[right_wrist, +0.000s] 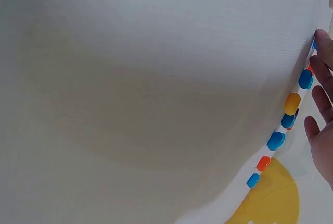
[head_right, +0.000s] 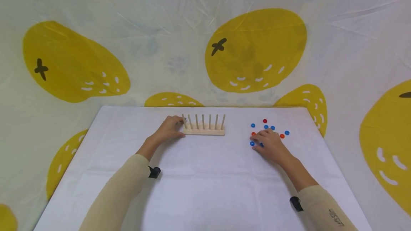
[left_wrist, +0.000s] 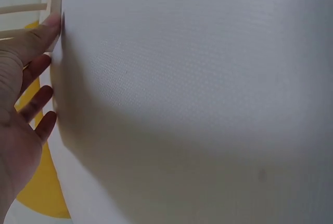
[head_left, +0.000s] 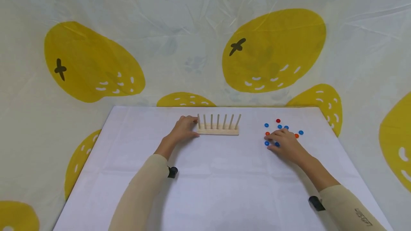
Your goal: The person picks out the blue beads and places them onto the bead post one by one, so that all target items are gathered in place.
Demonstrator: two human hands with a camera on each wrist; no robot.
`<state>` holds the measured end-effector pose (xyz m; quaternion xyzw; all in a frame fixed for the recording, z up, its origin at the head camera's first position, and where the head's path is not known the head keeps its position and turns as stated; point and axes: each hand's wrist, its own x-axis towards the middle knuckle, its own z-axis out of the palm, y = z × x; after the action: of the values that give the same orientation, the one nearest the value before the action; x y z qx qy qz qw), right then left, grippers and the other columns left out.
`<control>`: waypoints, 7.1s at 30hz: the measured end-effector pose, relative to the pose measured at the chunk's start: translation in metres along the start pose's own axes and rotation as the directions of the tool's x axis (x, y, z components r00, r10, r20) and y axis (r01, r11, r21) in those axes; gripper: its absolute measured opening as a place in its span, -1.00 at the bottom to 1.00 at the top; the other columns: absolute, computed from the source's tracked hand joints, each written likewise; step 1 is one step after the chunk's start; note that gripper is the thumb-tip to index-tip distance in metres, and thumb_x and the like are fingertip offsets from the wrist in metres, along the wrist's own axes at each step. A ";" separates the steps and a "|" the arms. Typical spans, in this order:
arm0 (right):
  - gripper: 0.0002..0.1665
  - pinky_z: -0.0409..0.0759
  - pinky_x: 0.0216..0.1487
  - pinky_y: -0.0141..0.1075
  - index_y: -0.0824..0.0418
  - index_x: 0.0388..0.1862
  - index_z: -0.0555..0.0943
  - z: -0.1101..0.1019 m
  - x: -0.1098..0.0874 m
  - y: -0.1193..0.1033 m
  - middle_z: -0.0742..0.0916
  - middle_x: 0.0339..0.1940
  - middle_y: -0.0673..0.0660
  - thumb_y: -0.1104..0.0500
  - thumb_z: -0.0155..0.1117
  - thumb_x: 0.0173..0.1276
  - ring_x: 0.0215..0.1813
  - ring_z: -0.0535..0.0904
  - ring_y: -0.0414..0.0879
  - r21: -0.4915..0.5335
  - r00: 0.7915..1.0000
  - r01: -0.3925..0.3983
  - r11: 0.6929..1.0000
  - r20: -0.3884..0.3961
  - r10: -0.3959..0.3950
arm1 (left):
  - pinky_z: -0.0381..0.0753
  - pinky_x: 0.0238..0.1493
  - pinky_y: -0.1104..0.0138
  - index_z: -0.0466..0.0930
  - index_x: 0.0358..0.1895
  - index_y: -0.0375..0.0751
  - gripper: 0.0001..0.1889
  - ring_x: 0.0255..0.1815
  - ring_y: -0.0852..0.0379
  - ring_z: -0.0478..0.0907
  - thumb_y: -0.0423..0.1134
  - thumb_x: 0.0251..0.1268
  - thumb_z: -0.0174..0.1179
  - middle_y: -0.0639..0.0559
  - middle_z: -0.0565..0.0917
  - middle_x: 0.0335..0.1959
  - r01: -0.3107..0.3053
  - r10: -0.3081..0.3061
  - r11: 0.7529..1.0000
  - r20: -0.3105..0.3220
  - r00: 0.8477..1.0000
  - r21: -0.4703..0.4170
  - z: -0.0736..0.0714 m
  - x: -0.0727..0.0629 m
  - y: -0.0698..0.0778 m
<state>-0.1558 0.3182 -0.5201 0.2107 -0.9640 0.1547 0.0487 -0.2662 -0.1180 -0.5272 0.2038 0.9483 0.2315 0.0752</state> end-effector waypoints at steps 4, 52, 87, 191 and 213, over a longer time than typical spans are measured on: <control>-0.59 0.49 0.07 0.09 0.16 0.04 0.78 0.003 0.000 0.002 0.80 0.00 0.17 0.15 0.61 0.19 0.15 0.53 0.18 -0.001 1.000 0.015 1.000 -0.016 -0.015 | 0.44 0.29 -0.04 0.62 0.22 -0.21 -0.36 0.23 -0.16 0.46 -0.07 0.07 0.60 -0.08 0.66 0.17 -0.010 0.011 0.999 -0.008 1.000 0.041 0.002 0.001 0.000; -0.74 0.33 0.03 0.06 0.21 -0.05 0.73 -0.042 0.077 -0.060 0.81 -0.19 0.11 0.23 0.52 0.29 0.04 0.52 0.10 0.140 0.983 0.080 0.987 -0.176 -0.054 | 0.31 0.42 -0.05 0.59 0.29 -0.10 -0.39 0.38 -0.12 0.34 -0.05 0.17 0.54 -0.01 0.57 0.28 0.066 -0.066 0.998 0.041 0.997 0.006 0.002 -0.001 0.002; -0.74 0.40 0.10 0.10 0.10 -0.01 0.79 -0.021 0.182 -0.164 0.84 -0.14 -0.01 0.05 0.46 0.38 0.03 0.59 0.05 0.132 0.986 0.164 0.978 -0.063 -0.157 | 0.29 0.41 -0.06 0.62 0.25 -0.07 -0.41 0.35 -0.13 0.34 -0.03 0.14 0.55 -0.02 0.58 0.27 0.076 -0.076 0.997 0.049 0.996 -0.013 0.001 0.002 0.001; -0.63 0.67 0.02 0.08 0.27 0.08 0.72 -0.034 0.028 -0.020 0.78 -0.08 0.19 0.24 0.52 0.29 0.05 0.59 0.11 0.165 0.990 -0.067 0.984 -0.108 0.086 | 0.32 0.39 -0.01 0.62 0.26 -0.10 -0.39 0.31 -0.08 0.35 -0.06 0.13 0.57 0.00 0.59 0.27 0.096 -0.096 0.995 0.042 0.994 0.001 0.001 0.002 0.003; -0.59 0.54 0.03 0.05 0.21 0.07 0.76 -0.009 -0.015 0.022 0.78 -0.10 0.18 0.06 0.53 0.30 -0.01 0.50 0.12 0.032 0.964 -0.250 0.968 0.097 0.246 | 0.30 0.43 -0.02 0.62 0.26 -0.09 -0.39 0.33 -0.09 0.34 -0.06 0.13 0.56 -0.01 0.57 0.28 0.097 -0.097 0.995 0.050 0.994 -0.010 0.001 0.001 0.005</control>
<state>-0.1513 0.3459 -0.5201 0.0962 -0.9804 0.1709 -0.0202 -0.2656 -0.1130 -0.5257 0.1627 0.9534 0.2286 0.1111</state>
